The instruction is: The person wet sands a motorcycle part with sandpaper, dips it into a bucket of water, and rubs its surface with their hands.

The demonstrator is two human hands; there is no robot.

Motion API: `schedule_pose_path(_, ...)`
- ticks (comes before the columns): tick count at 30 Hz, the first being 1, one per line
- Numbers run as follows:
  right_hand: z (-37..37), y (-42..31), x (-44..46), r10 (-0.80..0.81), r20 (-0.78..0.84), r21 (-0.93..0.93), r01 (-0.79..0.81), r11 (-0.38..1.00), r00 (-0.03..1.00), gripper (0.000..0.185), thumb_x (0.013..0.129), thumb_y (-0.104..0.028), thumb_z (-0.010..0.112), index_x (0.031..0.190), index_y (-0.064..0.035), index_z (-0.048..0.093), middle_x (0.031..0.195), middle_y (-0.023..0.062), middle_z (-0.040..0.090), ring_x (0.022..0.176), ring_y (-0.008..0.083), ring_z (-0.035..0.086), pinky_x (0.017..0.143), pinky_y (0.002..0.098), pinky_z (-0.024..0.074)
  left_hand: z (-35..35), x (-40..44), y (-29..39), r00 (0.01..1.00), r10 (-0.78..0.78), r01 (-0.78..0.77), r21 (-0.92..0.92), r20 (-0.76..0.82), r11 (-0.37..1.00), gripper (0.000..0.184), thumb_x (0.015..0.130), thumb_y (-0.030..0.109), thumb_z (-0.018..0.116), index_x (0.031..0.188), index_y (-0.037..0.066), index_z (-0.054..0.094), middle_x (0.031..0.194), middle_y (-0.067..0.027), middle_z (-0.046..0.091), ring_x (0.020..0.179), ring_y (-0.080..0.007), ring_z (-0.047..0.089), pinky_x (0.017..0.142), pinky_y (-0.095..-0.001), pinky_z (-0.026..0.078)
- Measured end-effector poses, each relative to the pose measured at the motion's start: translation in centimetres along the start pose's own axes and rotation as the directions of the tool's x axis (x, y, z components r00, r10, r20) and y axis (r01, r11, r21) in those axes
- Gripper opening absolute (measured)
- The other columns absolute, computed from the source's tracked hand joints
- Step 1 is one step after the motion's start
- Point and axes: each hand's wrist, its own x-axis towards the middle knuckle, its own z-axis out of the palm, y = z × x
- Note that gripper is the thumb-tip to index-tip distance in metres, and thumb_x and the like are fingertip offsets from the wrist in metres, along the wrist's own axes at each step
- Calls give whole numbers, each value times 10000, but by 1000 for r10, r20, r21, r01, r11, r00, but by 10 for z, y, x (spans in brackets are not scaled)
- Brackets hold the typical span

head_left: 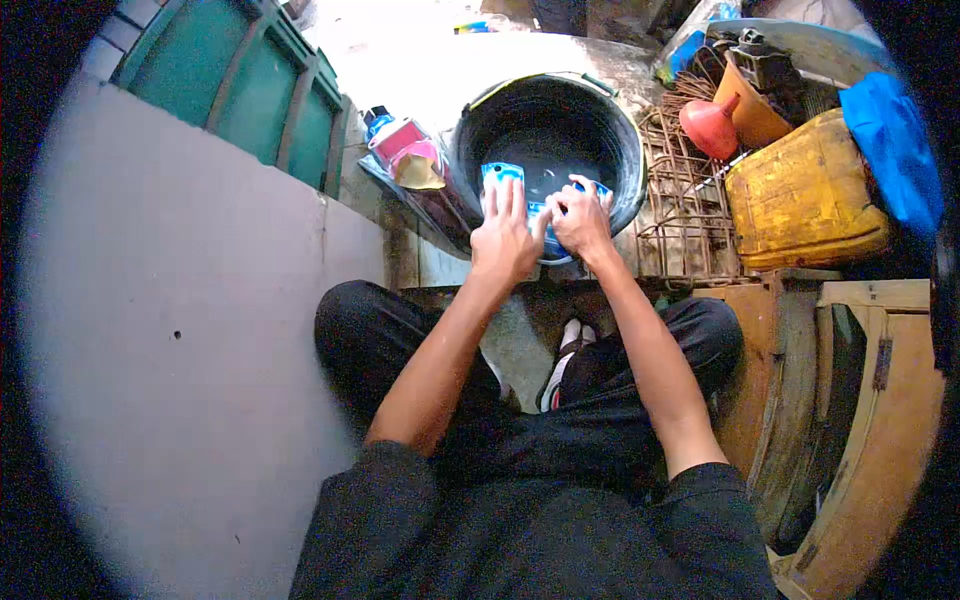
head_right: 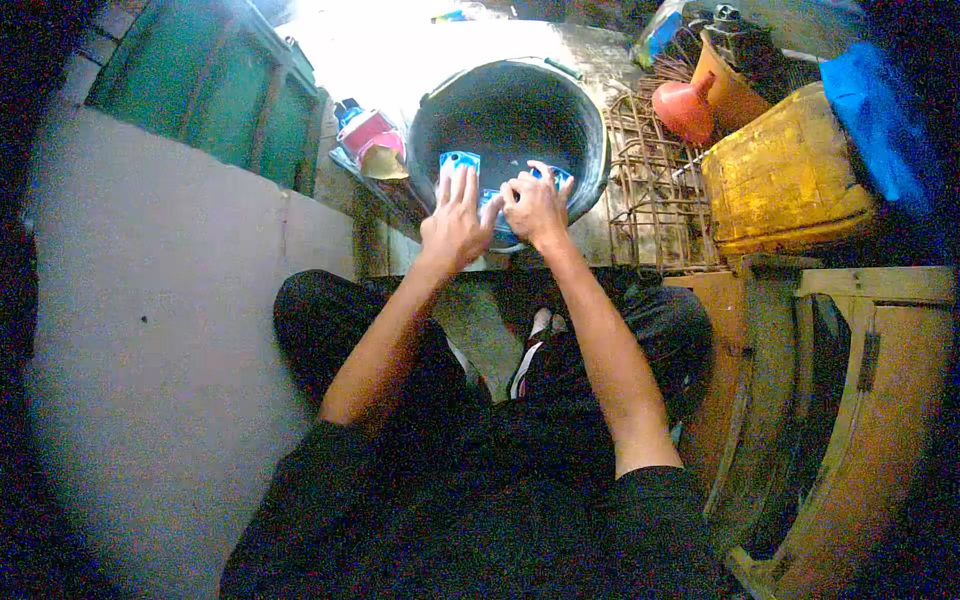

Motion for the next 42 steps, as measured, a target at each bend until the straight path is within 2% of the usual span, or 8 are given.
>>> schedule_pose_path(11,2,1,-1,-36,-27,32,37,999,999,287,891,-320,549,843,-109,736,1026,49,678,1288,291,451,1045,735,199,6,44,-4,974,-226,228,-106,31,968,699,989,503,402,1448,-18,322,1512,-259,317,1393,-510,255,1143,-526,278)
schedule_pose_path(15,-1,-2,-1,-44,-37,-4,44,999,998,299,893,-314,531,799,-102,719,1006,49,679,1282,295,454,1050,735,186,5,-17,10,998,-58,57,-107,-2,993,702,1013,466,363,1481,-50,278,1563,-229,246,1426,-500,194,1171,-518,219)
schedule_pose_path(17,-1,-3,-1,-74,-71,-48,71,996,995,299,886,-313,531,783,-100,713,998,47,681,1282,295,453,1052,736,176,14,-46,21,993,-15,18,28,-120,999,676,994,461,420,1459,-26,357,1534,-185,335,1444,-453,189,1065,-498,418)
schedule_pose_path(26,8,4,1,-125,-184,-14,124,992,975,272,868,-334,554,768,-134,710,958,32,676,1265,278,462,1037,731,180,20,38,3,993,-111,113,56,-40,992,684,995,486,404,1469,-4,349,1542,-173,329,1445,-419,223,1079,-480,402)
schedule_pose_path(29,5,1,-1,-143,-186,-30,140,990,972,279,868,-330,556,763,-119,705,956,42,676,1265,283,462,1052,749,150,1,2,23,981,-181,172,-123,-73,977,691,995,485,401,1489,8,319,1546,-162,328,1453,-410,207,1130,-452,340)
schedule_pose_path(32,3,-2,-1,-137,-188,-33,133,991,973,284,864,-312,558,747,-92,694,958,45,678,1268,285,463,1057,755,133,24,-43,23,981,-44,31,-72,-187,997,656,1013,465,356,1504,35,289,1578,-150,267,1461,-424,162,1111,-587,305)
schedule_pose_path(37,8,0,-6,-168,-221,-68,157,985,961,282,872,-318,553,753,-106,695,975,42,673,1281,285,450,1056,753,135,7,-29,34,984,-138,157,181,-111,971,674,1014,506,290,1521,62,274,1581,-110,284,1471,-335,214,1079,-753,81)
schedule_pose_path(42,7,3,-3,-157,-192,-62,148,987,969,288,876,-347,557,775,-119,702,998,38,666,1302,278,429,1048,753,145,20,32,7,984,-45,66,117,-175,991,674,1008,506,312,1488,33,336,1556,-142,329,1455,-344,257,1142,-657,79)
